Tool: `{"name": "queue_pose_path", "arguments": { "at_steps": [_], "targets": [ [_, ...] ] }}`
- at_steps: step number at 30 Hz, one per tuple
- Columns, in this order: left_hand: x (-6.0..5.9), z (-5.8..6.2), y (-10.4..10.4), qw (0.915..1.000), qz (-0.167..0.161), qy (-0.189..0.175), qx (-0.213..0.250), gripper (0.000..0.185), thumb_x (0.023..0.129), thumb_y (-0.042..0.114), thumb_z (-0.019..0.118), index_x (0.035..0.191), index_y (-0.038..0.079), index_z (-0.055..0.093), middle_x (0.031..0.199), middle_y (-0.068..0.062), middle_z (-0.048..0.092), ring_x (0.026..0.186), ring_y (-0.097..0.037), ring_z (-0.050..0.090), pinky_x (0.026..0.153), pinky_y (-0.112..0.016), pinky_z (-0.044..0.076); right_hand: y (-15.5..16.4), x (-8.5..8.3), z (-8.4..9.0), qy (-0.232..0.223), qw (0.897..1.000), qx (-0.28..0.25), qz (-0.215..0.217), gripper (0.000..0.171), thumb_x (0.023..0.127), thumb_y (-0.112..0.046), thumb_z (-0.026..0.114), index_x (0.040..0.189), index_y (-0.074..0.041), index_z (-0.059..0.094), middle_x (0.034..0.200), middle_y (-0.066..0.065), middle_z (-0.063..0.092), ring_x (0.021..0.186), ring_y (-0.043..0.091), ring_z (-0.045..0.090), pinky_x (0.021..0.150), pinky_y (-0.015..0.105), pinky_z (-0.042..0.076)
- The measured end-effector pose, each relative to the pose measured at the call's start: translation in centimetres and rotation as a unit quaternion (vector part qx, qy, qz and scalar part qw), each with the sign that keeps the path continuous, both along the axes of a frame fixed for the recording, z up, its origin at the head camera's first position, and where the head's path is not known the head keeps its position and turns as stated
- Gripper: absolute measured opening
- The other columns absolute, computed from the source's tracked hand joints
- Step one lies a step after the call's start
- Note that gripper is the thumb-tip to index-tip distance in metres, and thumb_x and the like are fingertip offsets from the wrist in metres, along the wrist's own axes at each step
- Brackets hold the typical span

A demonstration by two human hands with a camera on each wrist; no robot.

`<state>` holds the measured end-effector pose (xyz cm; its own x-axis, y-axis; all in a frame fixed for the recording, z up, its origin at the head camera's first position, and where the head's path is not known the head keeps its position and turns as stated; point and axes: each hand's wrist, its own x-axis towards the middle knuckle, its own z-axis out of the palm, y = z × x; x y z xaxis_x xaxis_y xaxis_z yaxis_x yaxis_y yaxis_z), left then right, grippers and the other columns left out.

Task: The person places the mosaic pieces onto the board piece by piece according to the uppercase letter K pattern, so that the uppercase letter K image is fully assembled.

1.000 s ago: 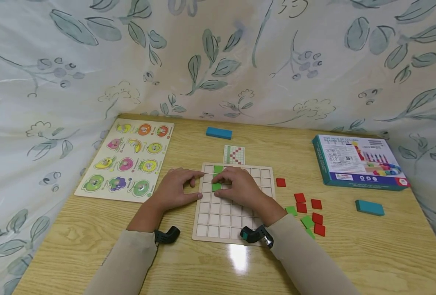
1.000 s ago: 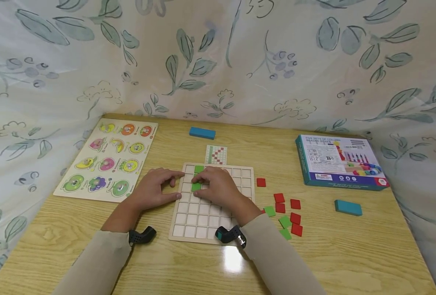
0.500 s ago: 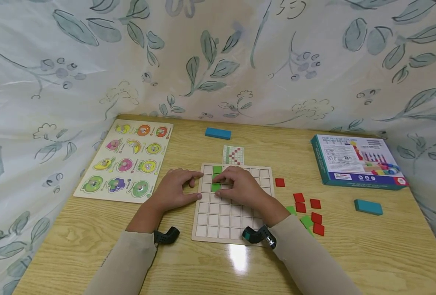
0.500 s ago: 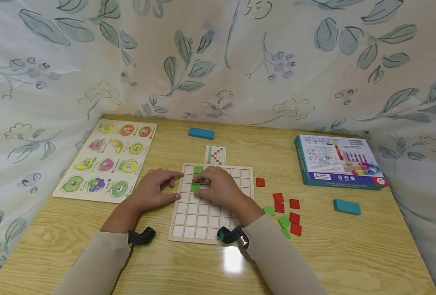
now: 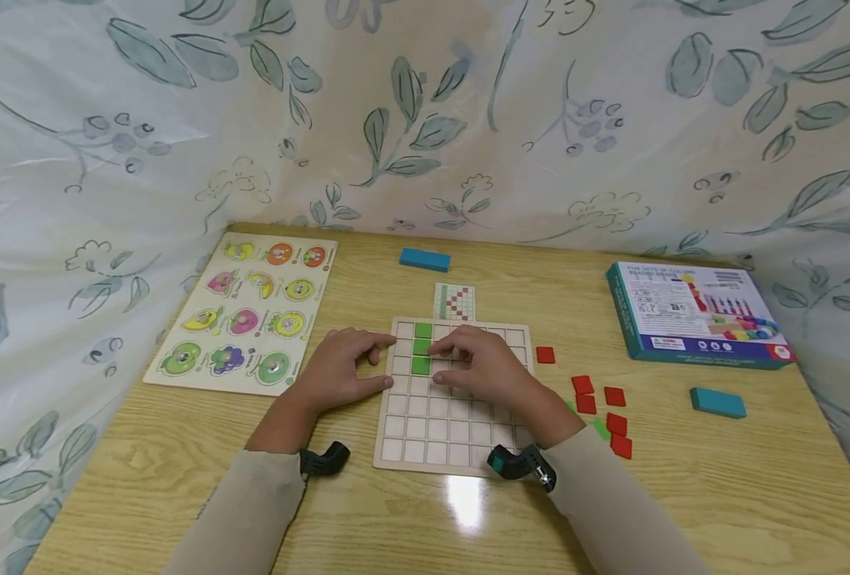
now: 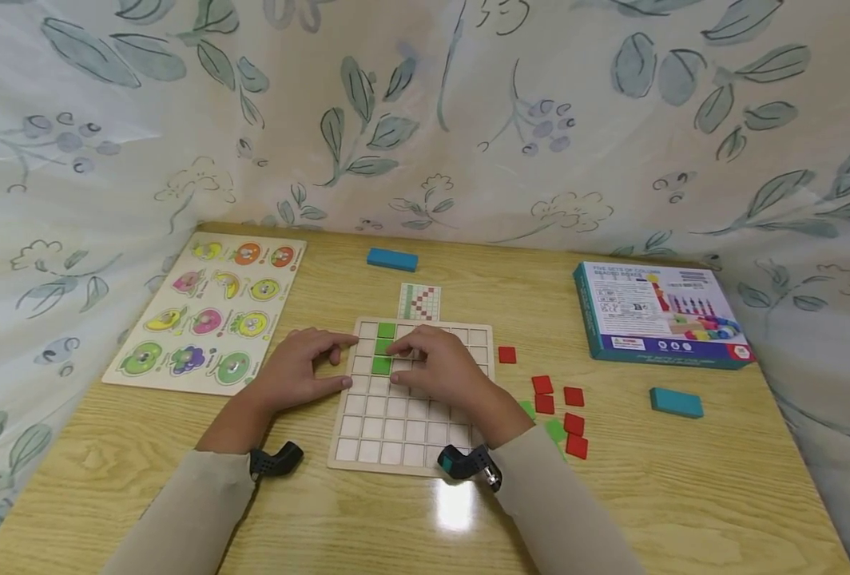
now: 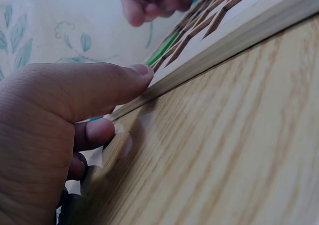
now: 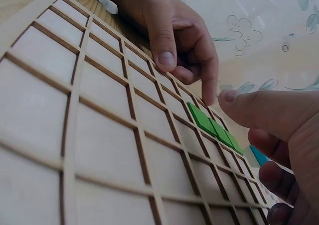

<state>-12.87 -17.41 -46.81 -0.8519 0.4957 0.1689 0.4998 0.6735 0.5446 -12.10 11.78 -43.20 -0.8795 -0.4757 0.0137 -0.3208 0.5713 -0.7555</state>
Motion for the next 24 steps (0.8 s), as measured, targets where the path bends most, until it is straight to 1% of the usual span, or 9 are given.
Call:
{"name": "queue_pose_path", "arguments": {
  "at_steps": [6, 11, 16, 21, 24],
  "targets": [
    [0.1, 0.1, 0.1, 1.0000, -0.001, -0.002, 0.004, 0.057, 0.085, 0.040, 0.088, 0.135, 0.019, 0.073, 0.090, 0.013, 0.058, 0.086, -0.013, 0.051, 0.091, -0.044, 0.038, 2.2, 0.7, -0.2, 0.011, 1.000, -0.014, -0.007, 0.034, 0.087, -0.020, 0.091, 0.120, -0.020, 0.080, 0.109, -0.005, 0.070, 0.092, 0.020, 0.056, 0.079, 0.037, 0.048],
    [0.1, 0.2, 0.1, 1.0000, -0.001, -0.002, 0.005, 0.057, 0.085, 0.039, 0.089, 0.135, 0.018, 0.073, 0.090, 0.013, 0.058, 0.086, -0.014, 0.051, 0.091, -0.044, 0.038, 3.7, 1.2, -0.4, 0.014, 1.000, -0.011, -0.017, 0.036, 0.087, -0.020, 0.091, 0.121, -0.019, 0.080, 0.110, -0.003, 0.069, 0.091, 0.019, 0.056, 0.076, 0.035, 0.048],
    [0.1, 0.3, 0.0, 1.0000, 0.001, -0.003, 0.004, 0.057, 0.085, 0.039, 0.089, 0.135, 0.018, 0.073, 0.090, 0.013, 0.057, 0.086, -0.014, 0.051, 0.091, -0.044, 0.037, 4.9, 1.6, 0.0, 0.007, 0.999, -0.001, -0.033, 0.037, 0.087, -0.020, 0.091, 0.122, -0.019, 0.080, 0.113, -0.003, 0.070, 0.095, 0.020, 0.056, 0.080, 0.037, 0.049],
    [0.1, 0.2, 0.0, 1.0000, 0.002, -0.003, 0.004, 0.056, 0.085, 0.040, 0.088, 0.135, 0.018, 0.073, 0.090, 0.013, 0.057, 0.087, -0.014, 0.051, 0.090, -0.044, 0.037, 6.2, 2.3, 0.4, 0.008, 0.999, 0.017, -0.046, 0.036, 0.087, -0.020, 0.091, 0.122, -0.019, 0.080, 0.112, -0.002, 0.070, 0.093, 0.021, 0.056, 0.078, 0.037, 0.047],
    [0.2, 0.2, 0.0, 1.0000, 0.003, -0.005, 0.003, 0.056, 0.085, 0.040, 0.088, 0.135, 0.018, 0.073, 0.090, 0.013, 0.057, 0.088, -0.014, 0.051, 0.089, -0.043, 0.037, 7.1, 2.6, 0.6, 0.007, 0.999, 0.021, -0.045, 0.036, 0.088, -0.020, 0.090, 0.123, -0.019, 0.079, 0.111, -0.001, 0.069, 0.093, 0.021, 0.056, 0.078, 0.037, 0.048]
  ]
}}
